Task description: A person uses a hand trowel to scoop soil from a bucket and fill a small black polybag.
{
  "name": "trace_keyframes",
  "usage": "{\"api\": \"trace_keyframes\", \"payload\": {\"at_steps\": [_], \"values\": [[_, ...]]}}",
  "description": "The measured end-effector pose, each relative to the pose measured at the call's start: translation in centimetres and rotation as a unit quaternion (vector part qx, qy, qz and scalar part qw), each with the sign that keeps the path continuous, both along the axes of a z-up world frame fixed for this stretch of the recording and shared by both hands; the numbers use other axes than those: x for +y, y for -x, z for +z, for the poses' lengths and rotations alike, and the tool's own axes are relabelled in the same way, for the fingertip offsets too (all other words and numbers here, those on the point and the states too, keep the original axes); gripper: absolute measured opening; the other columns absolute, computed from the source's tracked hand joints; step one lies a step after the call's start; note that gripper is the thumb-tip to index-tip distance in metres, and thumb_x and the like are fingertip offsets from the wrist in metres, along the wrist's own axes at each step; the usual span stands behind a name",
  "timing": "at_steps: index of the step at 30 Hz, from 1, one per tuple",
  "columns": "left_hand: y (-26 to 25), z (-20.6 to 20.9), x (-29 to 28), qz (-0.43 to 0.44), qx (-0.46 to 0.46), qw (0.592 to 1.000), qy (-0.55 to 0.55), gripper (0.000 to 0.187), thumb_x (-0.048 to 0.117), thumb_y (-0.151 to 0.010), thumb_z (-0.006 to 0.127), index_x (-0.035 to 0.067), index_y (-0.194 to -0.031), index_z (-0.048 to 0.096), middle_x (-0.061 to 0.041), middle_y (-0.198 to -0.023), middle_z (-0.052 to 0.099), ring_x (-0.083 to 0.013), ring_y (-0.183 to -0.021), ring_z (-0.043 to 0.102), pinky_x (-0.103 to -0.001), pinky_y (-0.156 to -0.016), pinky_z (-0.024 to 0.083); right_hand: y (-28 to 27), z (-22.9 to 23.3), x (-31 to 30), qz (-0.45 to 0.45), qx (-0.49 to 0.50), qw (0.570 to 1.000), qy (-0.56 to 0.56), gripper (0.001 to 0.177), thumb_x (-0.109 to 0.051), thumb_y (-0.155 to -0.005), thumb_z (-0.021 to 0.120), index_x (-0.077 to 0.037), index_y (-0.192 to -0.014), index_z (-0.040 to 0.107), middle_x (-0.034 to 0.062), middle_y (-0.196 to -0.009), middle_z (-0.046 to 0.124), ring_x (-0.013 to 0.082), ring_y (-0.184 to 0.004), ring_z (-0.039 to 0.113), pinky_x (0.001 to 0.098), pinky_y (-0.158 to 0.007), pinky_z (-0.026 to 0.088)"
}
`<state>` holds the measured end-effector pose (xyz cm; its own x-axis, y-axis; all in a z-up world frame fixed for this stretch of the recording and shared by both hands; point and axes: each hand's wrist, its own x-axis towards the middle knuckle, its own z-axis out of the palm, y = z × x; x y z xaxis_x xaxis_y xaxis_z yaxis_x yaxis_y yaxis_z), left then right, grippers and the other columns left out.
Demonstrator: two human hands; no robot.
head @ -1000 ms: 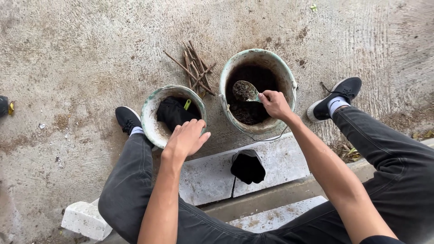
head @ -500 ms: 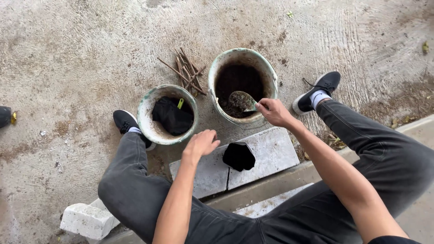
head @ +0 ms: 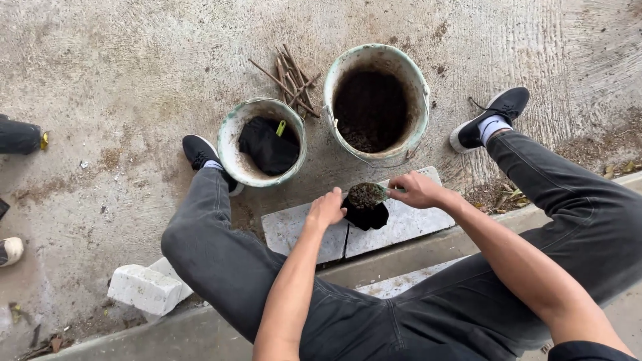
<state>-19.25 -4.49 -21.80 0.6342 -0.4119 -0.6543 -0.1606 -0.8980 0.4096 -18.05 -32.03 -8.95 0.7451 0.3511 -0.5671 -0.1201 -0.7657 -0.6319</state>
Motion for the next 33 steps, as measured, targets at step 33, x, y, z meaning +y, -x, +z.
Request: {"api": "trace_keyframes", "payload": {"at_steps": [33], "values": [[-1.3,-0.6,1.5,0.011,0.050,0.999,-0.006,0.028,0.035,-0.086,0.056,0.012,-0.089,0.072,-0.016,-0.104,0.076,-0.0426,-0.109,0.070,-0.054,-0.090,0.056,3.7,-7.8,0.3,0.241,-0.152,0.928,0.241,0.042,-0.001,-0.079,0.061,-0.024,-0.110,0.077,0.0107,-0.102,0.067,0.0308,-0.095,0.072,0.0434,-0.074,0.063]]}}
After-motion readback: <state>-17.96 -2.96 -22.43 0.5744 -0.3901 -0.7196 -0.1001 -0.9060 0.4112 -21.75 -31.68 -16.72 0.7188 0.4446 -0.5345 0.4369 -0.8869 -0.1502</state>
